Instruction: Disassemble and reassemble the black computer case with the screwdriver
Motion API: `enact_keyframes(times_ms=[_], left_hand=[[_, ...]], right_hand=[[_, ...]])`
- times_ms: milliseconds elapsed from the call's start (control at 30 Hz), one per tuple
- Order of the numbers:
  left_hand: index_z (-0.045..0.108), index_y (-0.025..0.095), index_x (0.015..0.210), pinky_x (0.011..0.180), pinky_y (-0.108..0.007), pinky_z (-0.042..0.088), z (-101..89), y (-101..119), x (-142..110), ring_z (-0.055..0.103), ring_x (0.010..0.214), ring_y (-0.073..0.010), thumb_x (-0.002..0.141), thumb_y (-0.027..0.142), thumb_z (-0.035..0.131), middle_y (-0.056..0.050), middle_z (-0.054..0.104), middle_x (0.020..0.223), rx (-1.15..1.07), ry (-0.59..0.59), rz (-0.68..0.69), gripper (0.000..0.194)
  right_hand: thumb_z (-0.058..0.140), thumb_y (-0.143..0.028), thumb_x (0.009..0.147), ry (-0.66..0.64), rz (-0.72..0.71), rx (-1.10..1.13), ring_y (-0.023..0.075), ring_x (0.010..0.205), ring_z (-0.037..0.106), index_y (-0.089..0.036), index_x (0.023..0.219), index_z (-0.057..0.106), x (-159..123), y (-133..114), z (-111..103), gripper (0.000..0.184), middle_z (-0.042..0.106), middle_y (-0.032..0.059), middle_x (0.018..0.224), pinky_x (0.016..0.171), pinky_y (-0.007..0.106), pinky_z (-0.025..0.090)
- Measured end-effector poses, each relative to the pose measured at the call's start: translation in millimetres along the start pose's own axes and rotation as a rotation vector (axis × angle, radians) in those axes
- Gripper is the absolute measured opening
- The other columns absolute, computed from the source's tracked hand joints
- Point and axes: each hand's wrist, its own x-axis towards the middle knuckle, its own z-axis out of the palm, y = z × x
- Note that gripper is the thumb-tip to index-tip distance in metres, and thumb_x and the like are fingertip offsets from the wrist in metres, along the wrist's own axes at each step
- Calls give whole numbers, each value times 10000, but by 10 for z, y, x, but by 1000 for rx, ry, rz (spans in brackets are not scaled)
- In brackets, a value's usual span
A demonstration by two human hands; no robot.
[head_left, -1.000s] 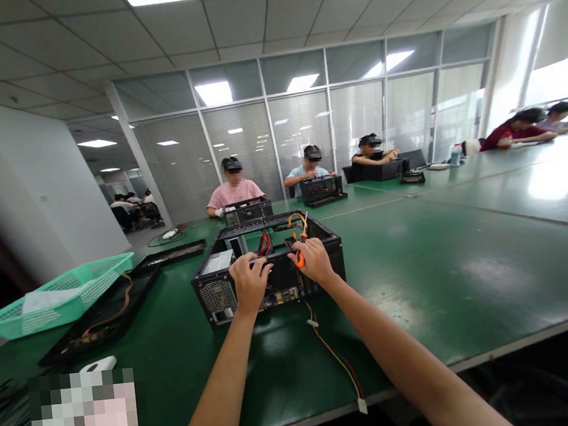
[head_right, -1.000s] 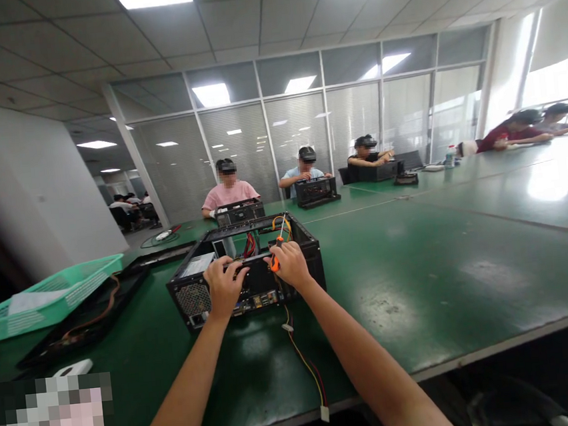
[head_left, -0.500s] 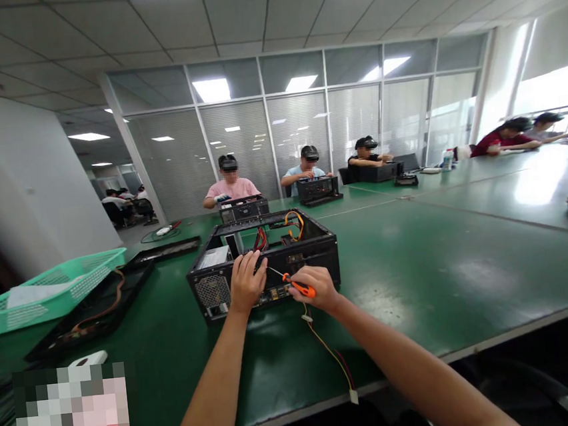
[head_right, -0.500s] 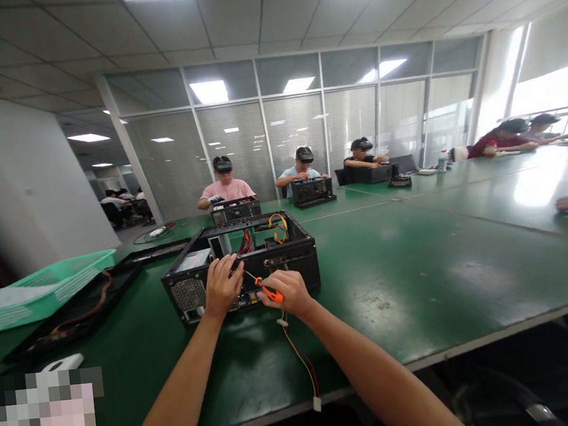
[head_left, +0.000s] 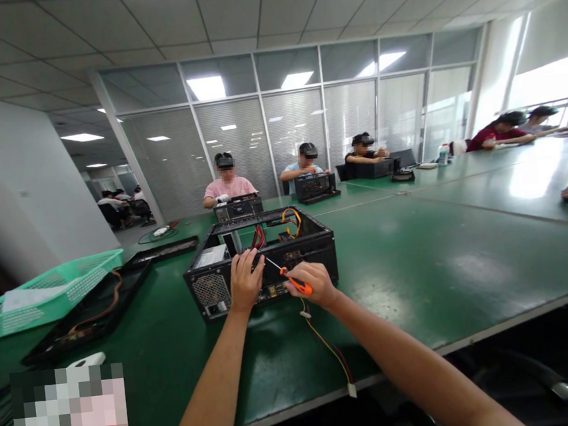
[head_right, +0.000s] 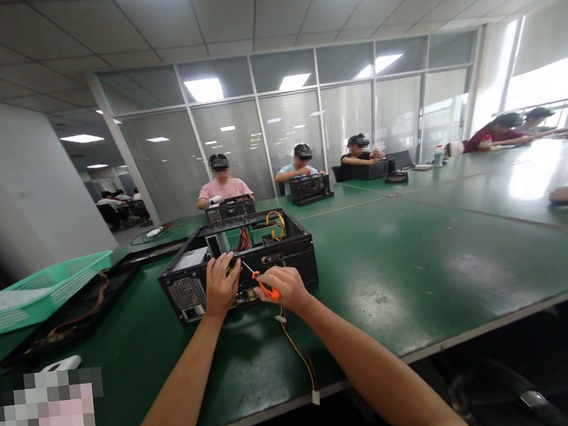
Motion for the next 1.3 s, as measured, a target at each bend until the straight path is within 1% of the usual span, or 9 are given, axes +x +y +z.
enact_keyframes(times_ms=[167, 300, 500, 600, 700, 1033, 1167, 1300], left_hand=[[572, 209, 1119, 1019, -524, 308, -11, 27, 8, 403, 1250, -257, 877, 179, 442, -131, 547, 1229, -4, 1, -28, 277], [587, 222, 1091, 1006, -509, 322, -30, 57, 50, 445, 1210, -242, 878, 205, 456, -111, 559, 1209, -12, 23, -60, 251], [640, 239, 950, 944, -459, 359, -13, 113, 145, 517, 1091, -220, 857, 218, 514, -70, 606, 1098, -47, 106, -146, 159], [652, 247, 908, 936, -449, 352, -5, 126, 172, 525, 1061, -218, 846, 225, 534, -55, 618, 1065, -56, 121, -172, 135], [653, 241, 892, 939, -440, 348, -12, 122, 181, 528, 1054, -214, 843, 234, 542, -50, 626, 1050, -67, 114, -175, 121], [643, 232, 912, 933, -432, 342, -36, 127, 174, 511, 1075, -219, 856, 232, 520, -63, 611, 1072, -42, 110, -144, 135], [634, 229, 963, 927, -436, 349, -30, 129, 172, 513, 1076, -221, 854, 219, 525, -70, 609, 1080, -56, 129, -136, 155], [643, 236, 929, 933, -440, 345, -17, 115, 162, 505, 1091, -221, 842, 203, 539, -66, 606, 1089, -57, 135, -123, 140]], right_hand=[[527, -331, 826, -13, 2, 18, 126, 693, 607, -171, 861, 613, -3, 3, 4, 184, 655, 56, 771, 638, 238, 481], [520, -332, 831, -30, 13, 18, 126, 702, 607, -175, 867, 612, -10, 5, 14, 186, 651, 56, 780, 653, 241, 482], [515, -336, 832, -53, 17, 11, 130, 712, 607, -180, 871, 610, -20, 19, 31, 186, 653, 55, 781, 659, 245, 476], [521, -333, 830, -54, 4, 17, 128, 713, 602, -177, 876, 606, -17, 18, 26, 184, 653, 55, 790, 656, 241, 470], [531, -327, 823, -26, -7, 30, 127, 705, 597, -173, 872, 603, -5, 13, 10, 177, 650, 51, 781, 650, 238, 466], [553, -368, 820, 23, 54, 93, 124, 689, 583, -163, 872, 596, 10, 7, 8, 215, 639, 53, 780, 644, 236, 464], [590, -403, 802, 30, 22, 110, 132, 694, 577, -159, 893, 589, 10, -20, 47, 261, 628, 59, 785, 634, 238, 459], [591, -438, 799, 41, 0, 109, 137, 684, 572, -164, 913, 581, 10, -46, 83, 296, 620, 55, 772, 617, 240, 456]])
